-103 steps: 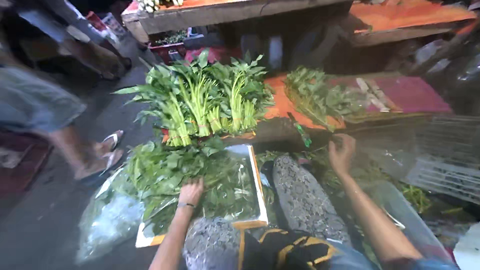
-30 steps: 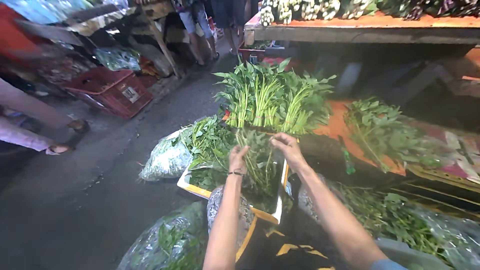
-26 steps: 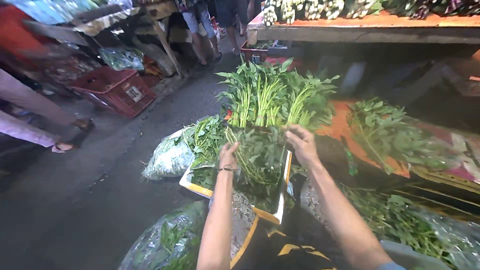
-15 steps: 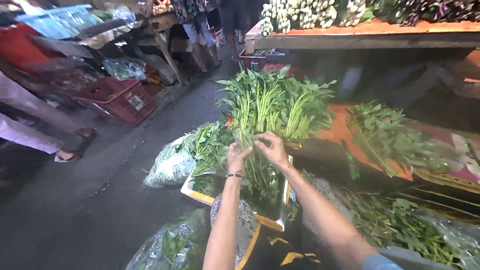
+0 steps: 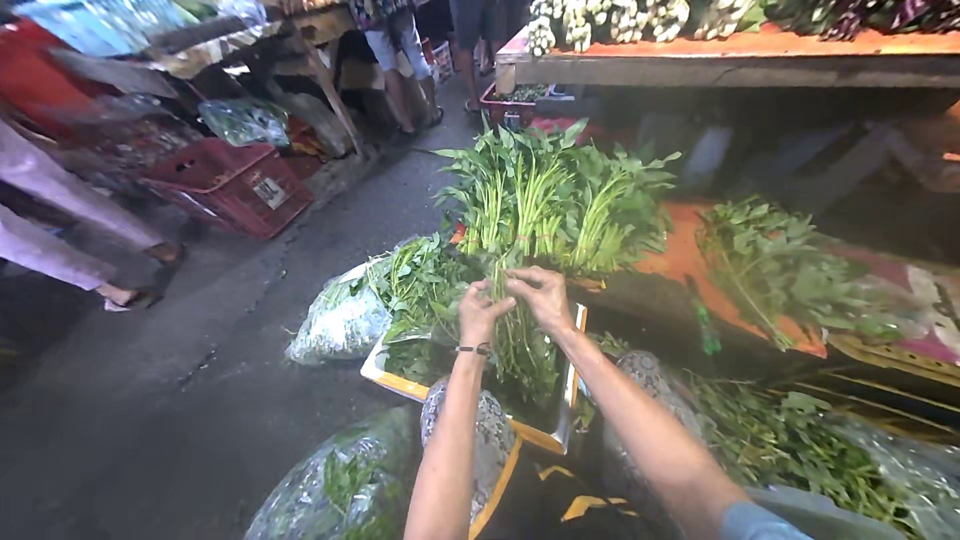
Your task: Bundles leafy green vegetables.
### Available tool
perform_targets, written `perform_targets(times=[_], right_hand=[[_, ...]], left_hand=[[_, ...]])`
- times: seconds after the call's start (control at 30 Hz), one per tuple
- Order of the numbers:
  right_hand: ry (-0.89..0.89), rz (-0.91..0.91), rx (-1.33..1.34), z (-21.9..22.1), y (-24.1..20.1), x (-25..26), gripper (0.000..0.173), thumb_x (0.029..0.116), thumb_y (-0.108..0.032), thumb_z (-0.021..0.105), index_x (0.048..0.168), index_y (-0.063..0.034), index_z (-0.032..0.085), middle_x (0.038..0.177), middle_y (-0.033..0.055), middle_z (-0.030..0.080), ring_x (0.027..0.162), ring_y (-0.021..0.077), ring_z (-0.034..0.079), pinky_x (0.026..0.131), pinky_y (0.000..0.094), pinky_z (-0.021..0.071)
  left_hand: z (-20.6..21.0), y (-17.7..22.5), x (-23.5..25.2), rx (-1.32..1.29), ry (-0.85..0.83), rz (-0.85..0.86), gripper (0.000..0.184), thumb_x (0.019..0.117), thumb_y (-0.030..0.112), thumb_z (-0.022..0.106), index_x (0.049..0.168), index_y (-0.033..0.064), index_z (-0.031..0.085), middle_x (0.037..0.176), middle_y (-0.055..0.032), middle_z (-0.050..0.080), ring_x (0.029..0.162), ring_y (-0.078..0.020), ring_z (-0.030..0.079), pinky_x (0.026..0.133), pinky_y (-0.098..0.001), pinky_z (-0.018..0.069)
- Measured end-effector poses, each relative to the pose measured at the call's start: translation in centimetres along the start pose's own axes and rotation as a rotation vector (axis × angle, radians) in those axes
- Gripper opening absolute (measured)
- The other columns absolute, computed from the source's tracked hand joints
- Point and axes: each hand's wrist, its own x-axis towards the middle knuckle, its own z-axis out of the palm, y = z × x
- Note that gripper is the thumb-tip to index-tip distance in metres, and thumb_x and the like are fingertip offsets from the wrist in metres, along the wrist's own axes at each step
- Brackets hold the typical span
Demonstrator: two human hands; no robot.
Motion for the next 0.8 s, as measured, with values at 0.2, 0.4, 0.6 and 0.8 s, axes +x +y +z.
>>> perform_targets(times=[0.2, 0.4, 0.6, 0.8], right_hand=[[0.142, -0.236, 0.035, -0.4, 1.0, -0.4, 0.012, 0.0918, 0.0, 0.064, 0.099, 0.0029, 0.072, 0.097, 0.0078, 0.068, 0.09, 0.0092, 0.065, 0.082, 0.0256, 0.0557], [0.34, -0.489, 0.011, -4.1, 0.4, 2.8, 0.011, 0.0975, -0.005, 0.056, 0.1, 0.0042, 0.062, 0.134, 0.0158, 0.057, 0.122, 0.0172, 0.06, 0.101, 0.032, 0.0534], [0.138, -0.11, 0.062, -1.6, -1.5, 2.2, 0.019, 0.1043, -0.01, 0.053, 0.118, 0.0018, 0.06, 0.089, 0.0081, 0.063, 0.061, 0.01, 0.055, 0.057, 0.0282, 0.0512], [-0.012, 0.373, 0.183, 0.6, -1.5, 1.8, 0.014, 0.1017, -0.005, 0.06, 0.108, 0.0051, 0.067, 0.086, 0.0084, 0.063, 0.071, 0.0089, 0.056, 0.067, 0.0255, 0.0493]], left_hand=[[-0.5, -0.7, 0.1, -0.079, -0.017, -0.014, 0.033, 0.0868, -0.014, 0.066, 0.115, -0.003, 0.054, 0.085, -0.0068, 0.071, 0.075, -0.0101, 0.07, 0.072, -0.025, 0.0584], [-2.4, -1.2, 0.2, -0.167, 0.007, -0.052, 0.02, 0.0927, -0.013, 0.056, 0.106, 0.0021, 0.053, 0.081, -0.005, 0.074, 0.073, -0.0079, 0.07, 0.067, -0.0209, 0.0563], [-1.0, -0.9, -0.3, -0.191, 0.023, -0.001, 0.026, 0.0867, -0.018, 0.06, 0.102, 0.0023, 0.054, 0.077, -0.0021, 0.071, 0.073, -0.0084, 0.071, 0.07, -0.0234, 0.0591], [0.8, -0.8, -0.9, -0.087, -0.031, 0.047, 0.027, 0.0823, -0.019, 0.066, 0.1, -0.0009, 0.057, 0.081, -0.0028, 0.072, 0.075, -0.0082, 0.07, 0.071, -0.0243, 0.0593]])
